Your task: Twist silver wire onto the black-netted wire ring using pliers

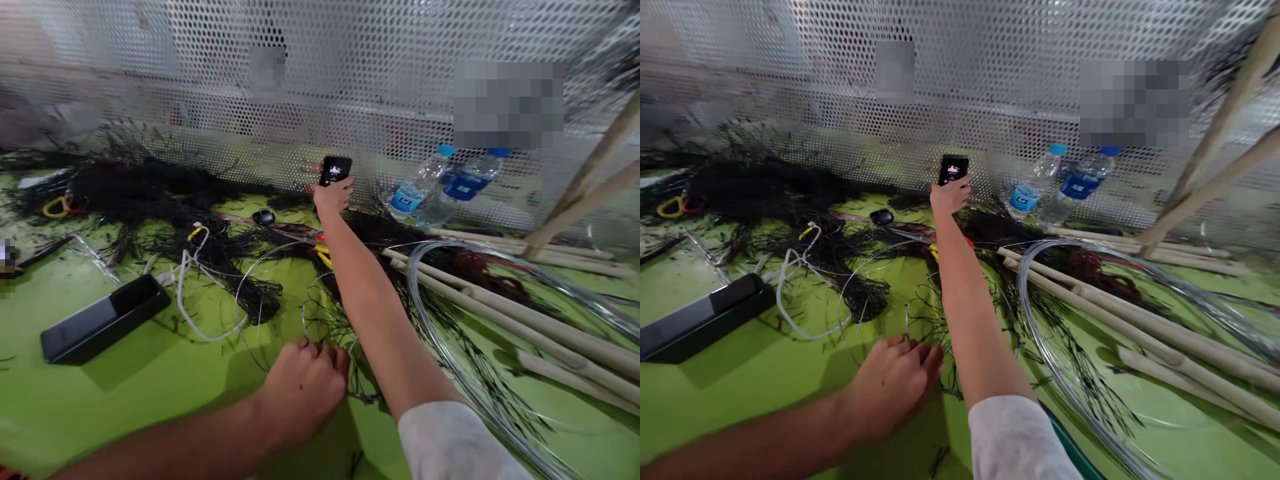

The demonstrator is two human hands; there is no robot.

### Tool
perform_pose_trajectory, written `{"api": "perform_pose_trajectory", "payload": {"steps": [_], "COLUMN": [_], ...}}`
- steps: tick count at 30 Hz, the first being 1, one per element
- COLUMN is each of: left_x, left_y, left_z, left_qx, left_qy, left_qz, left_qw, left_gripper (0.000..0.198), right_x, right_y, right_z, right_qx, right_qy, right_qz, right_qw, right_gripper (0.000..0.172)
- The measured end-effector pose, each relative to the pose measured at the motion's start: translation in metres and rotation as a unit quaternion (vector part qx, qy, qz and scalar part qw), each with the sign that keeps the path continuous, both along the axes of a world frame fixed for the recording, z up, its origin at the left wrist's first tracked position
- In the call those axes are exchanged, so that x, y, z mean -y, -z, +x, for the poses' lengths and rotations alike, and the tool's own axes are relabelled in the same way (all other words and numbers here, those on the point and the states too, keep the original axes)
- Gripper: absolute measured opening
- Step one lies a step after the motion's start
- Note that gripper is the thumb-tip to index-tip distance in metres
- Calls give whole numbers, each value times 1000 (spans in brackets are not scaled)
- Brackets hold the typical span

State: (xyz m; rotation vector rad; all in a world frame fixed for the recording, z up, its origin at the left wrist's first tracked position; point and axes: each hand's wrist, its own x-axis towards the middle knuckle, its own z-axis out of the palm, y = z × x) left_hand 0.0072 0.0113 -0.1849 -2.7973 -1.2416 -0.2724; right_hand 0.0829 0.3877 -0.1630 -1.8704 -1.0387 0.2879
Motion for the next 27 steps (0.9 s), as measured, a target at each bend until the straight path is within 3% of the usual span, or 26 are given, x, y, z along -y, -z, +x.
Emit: {"api": "perform_pose_trajectory", "payload": {"steps": [7, 15, 19, 23, 27], "left_x": [1, 1, 1, 0, 0], "left_y": [-6, -7, -8, -7, -8], "left_z": [0, -1, -1, 0, 0], "left_qx": [0, 18, 18, 21, 25], "left_qy": [18, 29, 19, 8, -18], "left_qz": [6, 15, 14, 5, -9], "left_qw": [1000, 999, 1000, 1000, 999], "left_gripper": [15, 16, 6, 5, 7], "right_x": [-12, -12, -6, 10, 43], "right_y": [24, 26, 24, 11, -26], "right_z": [-4, 8, 9, 22, 52], "right_qx": [0, 10, 24, 71, 163], "right_qy": [6, -21, -43, -92, -170], "right_qz": [47, 43, 30, 8, -12], "right_qw": [999, 999, 998, 993, 972], "right_gripper": [87, 81, 85, 106, 110]}}
